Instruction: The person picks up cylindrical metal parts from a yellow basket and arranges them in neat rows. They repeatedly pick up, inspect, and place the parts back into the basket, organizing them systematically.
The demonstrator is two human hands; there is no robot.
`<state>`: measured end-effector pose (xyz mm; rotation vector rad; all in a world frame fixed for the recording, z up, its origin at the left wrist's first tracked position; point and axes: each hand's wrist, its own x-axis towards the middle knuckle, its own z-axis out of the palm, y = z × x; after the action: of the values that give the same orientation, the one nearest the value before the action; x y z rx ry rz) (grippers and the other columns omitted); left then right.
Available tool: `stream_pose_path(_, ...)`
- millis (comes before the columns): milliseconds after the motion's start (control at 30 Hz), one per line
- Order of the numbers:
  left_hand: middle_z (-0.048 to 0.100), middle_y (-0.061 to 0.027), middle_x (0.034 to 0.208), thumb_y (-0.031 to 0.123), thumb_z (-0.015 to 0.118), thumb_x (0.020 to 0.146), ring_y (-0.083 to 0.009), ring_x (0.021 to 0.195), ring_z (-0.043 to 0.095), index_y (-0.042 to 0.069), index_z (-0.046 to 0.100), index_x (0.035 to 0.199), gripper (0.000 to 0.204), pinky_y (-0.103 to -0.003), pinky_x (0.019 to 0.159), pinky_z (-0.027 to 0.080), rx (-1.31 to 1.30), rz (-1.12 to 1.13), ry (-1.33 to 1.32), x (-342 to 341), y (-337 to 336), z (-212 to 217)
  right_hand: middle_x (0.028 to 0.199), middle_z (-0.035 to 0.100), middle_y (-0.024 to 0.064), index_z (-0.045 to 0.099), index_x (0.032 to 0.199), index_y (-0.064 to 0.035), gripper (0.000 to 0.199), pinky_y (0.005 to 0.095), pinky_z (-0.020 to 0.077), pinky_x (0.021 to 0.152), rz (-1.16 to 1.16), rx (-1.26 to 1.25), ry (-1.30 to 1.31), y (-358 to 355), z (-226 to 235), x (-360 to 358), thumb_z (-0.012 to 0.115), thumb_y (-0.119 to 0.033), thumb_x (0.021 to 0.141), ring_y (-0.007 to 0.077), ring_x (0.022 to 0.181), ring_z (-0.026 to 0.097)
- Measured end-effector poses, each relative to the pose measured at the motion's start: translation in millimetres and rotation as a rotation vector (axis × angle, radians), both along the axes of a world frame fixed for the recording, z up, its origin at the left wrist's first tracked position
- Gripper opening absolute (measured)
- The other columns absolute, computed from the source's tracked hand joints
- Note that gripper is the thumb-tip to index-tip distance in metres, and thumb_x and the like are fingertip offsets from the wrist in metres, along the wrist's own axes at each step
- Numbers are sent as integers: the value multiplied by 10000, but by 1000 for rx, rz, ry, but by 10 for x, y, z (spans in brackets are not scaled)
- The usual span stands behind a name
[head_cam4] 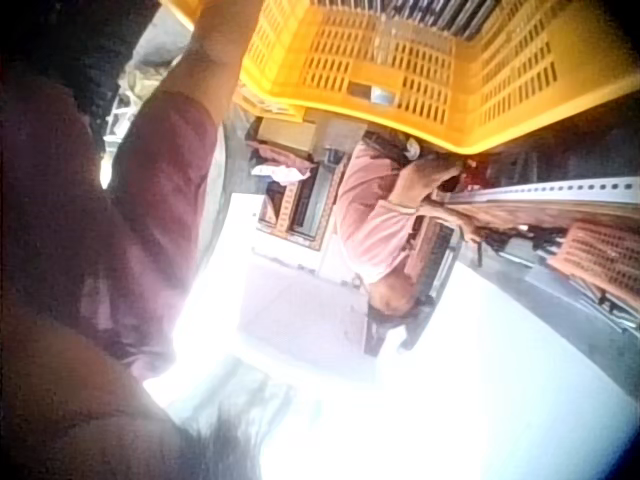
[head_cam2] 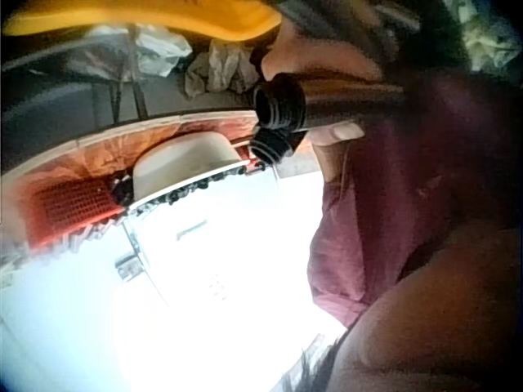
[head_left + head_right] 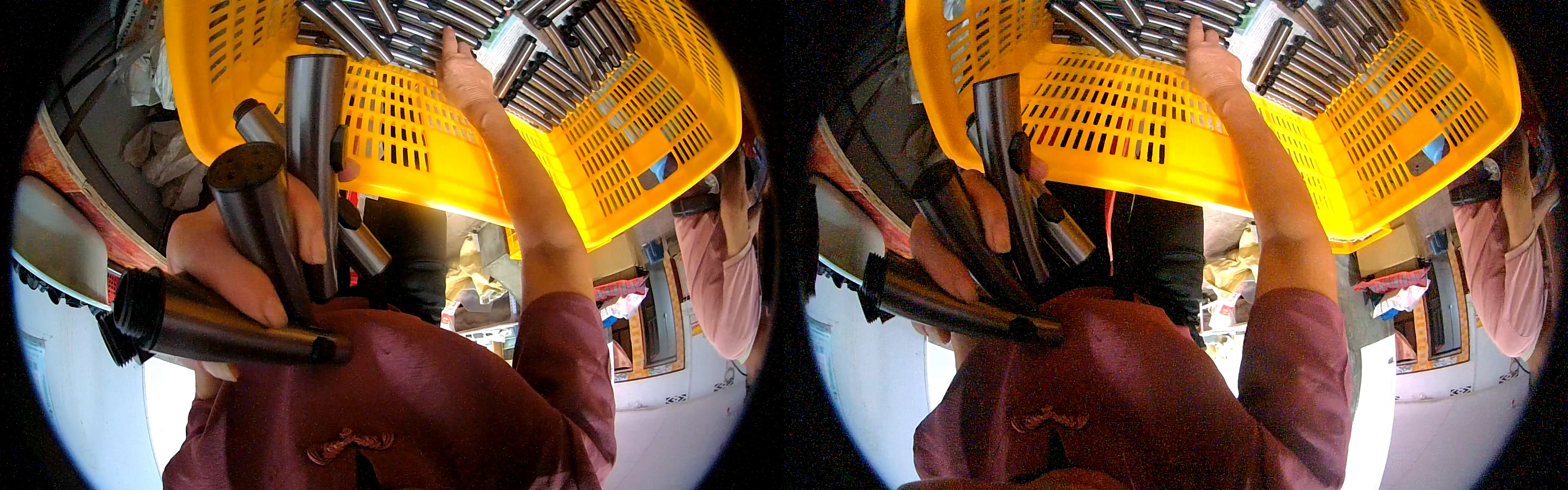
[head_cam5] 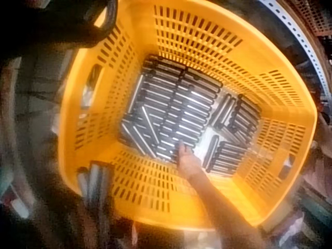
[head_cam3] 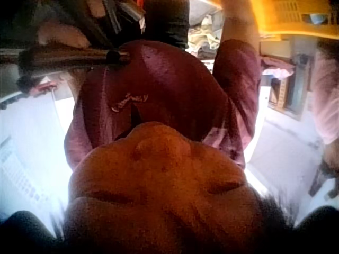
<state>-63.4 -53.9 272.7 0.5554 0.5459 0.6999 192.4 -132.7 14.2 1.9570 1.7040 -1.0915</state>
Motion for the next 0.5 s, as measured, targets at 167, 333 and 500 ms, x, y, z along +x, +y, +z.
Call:
stream_pose_path(167, 537, -213, 982, 480, 785, 700, -401, 943, 545, 175, 684, 811, 340, -629, 1029, 297, -23, 5, 24, -14, -15, 8, 1254, 523, 248, 166, 1491, 25, 866, 418, 563, 786, 85, -56, -7, -17, -59, -17, 657, -35, 780, 346, 1029, 646)
stream_pose_path(333, 539, -210, 976, 479, 788, 697, -409, 949, 545, 178, 687, 807, 336, -633, 1028, 297, -38, 19, 43, -11, -12, 21, 1244, 525, 250, 146, 1490, 41, 886, 407, 571, 774, 116, -36, -2, -6, -30, -3, 661, -47, 775, 342, 1004, 652)
stream_pose_path(500, 544, -209, 970, 480, 791, 693, -403, 943, 548, 177, 688, 804, 338, -633, 1029, 296, -13, 13, 25, -70, -29, -23, 1233, 533, 246, 149, 1490, 41, 873, 405, 570, 772, 158, 31, 13, -42, -127, 33, 652, -64, 784, 336, 978, 659)
